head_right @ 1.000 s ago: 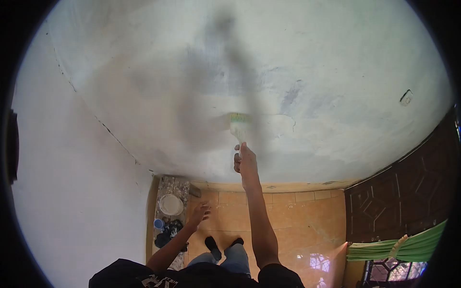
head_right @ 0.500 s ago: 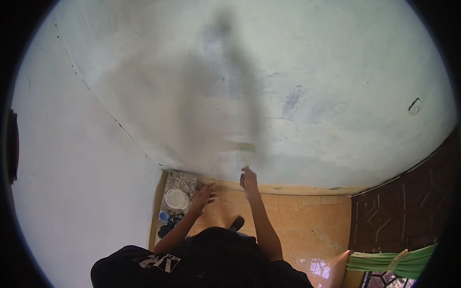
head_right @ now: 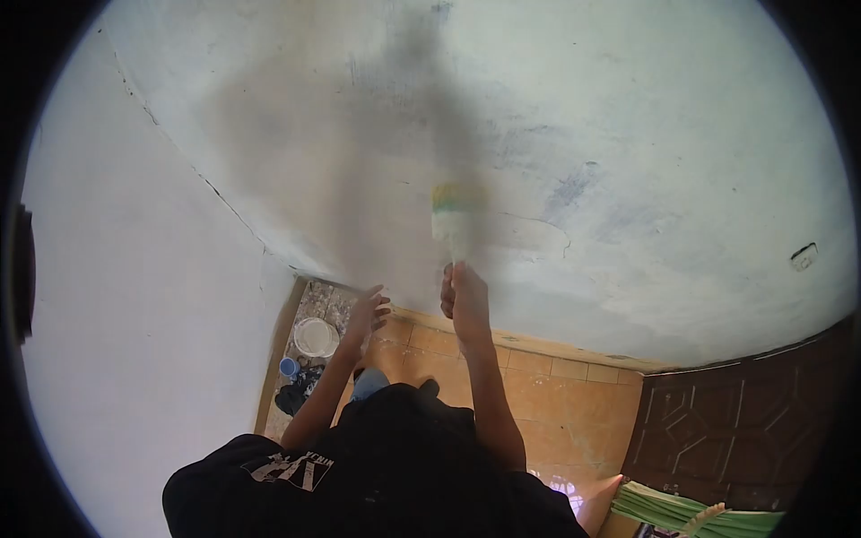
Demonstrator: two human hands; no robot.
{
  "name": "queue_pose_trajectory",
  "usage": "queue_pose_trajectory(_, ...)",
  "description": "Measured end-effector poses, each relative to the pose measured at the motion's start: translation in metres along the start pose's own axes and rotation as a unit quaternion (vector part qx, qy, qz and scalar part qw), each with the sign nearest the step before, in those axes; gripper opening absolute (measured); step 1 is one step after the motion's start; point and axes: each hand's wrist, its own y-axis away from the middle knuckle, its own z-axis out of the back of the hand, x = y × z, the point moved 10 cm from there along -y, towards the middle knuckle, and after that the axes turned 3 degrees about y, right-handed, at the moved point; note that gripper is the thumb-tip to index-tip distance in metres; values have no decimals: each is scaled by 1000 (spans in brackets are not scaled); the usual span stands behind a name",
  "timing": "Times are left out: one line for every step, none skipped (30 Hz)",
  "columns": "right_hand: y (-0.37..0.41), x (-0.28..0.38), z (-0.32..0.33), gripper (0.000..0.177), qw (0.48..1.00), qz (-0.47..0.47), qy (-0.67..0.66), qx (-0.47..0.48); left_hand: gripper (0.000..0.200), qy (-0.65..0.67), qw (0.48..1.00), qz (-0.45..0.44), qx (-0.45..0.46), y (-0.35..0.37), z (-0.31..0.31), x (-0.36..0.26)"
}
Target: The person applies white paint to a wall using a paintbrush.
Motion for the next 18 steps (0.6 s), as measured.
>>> queue_pose_trajectory(-8,1,1,36,1000,1,13,-4,38,6,1000,-6,6,-1,-1,-8)
queue_pose_trajectory(-16,1,4,37,1000,3,27,-8,38,12,1000,-13,11,-1,-2,-15)
queue_pose_trajectory(-24,-1,7,37,999,6,41,-11,38,10,1000,-13,15,-2,-3,-22)
queue_pose_trajectory(-35,-12,15,39,997,16,66,-22,38,7,1000,-14,20,-3,-4,-30)
queue_pose_trajectory(-45,-28,24,39,995,24,88,-38,38,3,1000,-17,25,-6,-4,-38)
queue_pose_trajectory(-51,-48,33,39,992,32,110,-54,39,-4,999,-16,31,-10,-3,-44)
queue_pose_trajectory(-55,-67,41,40,988,40,132,-71,39,-12,999,-14,36,-15,-2,-49)
queue_pose_trajectory(-55,-85,43,40,988,51,123,-76,39,-19,999,-11,42,-18,-1,-53)
queue_pose_trajectory(-51,-111,46,38,992,-6,90,-85,40,-28,998,-16,46,-22,1,-59)
queue_pose_trajectory(-43,-127,44,37,991,-11,102,-86,41,-36,998,-20,50,-27,1,-67)
queue_pose_trajectory(-34,-142,43,36,990,-17,114,-85,41,-44,997,-25,54,-31,1,-75)
queue_pose_trajectory(-26,-163,45,35,990,-58,103,-83,41,-44,997,-25,58,-33,2,-82)
queue_pose_trajectory(-18,-182,45,34,988,-98,90,-80,40,-44,997,-26,61,-34,3,-89)
queue_pose_trajectory(-12,-200,47,34,984,-138,77,-77,40,-45,996,-26,66,-35,4,-94)
queue_pose_trajectory(-12,-208,46,33,983,-157,51,-80,40,-48,996,-24,66,-39,7,-96)
queue_pose_trajectory(-13,-215,47,32,981,-175,25,-84,40,-51,996,-22,67,-44,11,-96)
queue_pose_trajectory(-14,-222,47,32,978,-192,-1,-87,40,-53,996,-19,68,-48,13,-97)
queue_pose_trajectory(-15,-216,42,32,977,-196,-12,-86,41,-55,996,-15,69,-51,13,-100)
